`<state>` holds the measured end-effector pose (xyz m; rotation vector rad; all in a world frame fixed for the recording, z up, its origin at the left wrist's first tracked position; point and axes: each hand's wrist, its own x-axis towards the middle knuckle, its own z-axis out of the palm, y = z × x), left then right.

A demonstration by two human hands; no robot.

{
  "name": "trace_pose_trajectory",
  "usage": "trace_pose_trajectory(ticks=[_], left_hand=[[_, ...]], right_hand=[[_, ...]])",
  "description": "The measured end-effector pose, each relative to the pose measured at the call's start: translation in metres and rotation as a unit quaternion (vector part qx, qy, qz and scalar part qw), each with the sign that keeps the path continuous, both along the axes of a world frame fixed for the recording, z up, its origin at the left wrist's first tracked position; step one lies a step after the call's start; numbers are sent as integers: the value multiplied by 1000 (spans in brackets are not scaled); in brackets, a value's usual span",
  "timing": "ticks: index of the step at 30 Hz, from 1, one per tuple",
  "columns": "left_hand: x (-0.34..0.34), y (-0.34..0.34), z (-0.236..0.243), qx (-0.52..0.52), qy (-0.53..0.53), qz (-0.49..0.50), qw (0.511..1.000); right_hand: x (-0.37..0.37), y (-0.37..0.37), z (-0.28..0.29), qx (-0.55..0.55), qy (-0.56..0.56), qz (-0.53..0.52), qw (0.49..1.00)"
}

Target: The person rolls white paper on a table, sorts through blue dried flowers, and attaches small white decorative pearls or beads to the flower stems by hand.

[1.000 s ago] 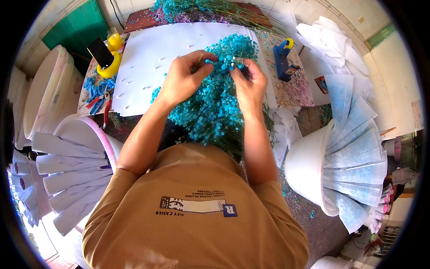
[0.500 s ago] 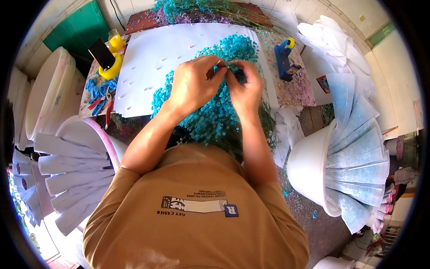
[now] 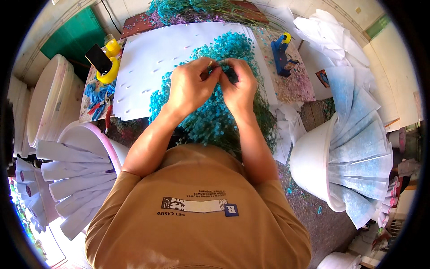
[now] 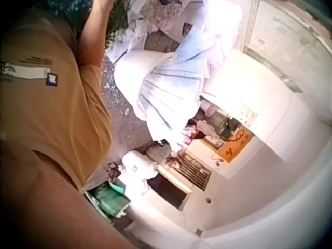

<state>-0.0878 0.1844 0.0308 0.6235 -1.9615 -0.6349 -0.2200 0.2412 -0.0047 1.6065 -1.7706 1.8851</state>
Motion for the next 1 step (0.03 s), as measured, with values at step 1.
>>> trace_pose_trajectory(ticks=[1], left_hand=[[1,0,0,21,9,-6,1000]], right_hand=[[-1,1,0,1,0,-1,1000]])
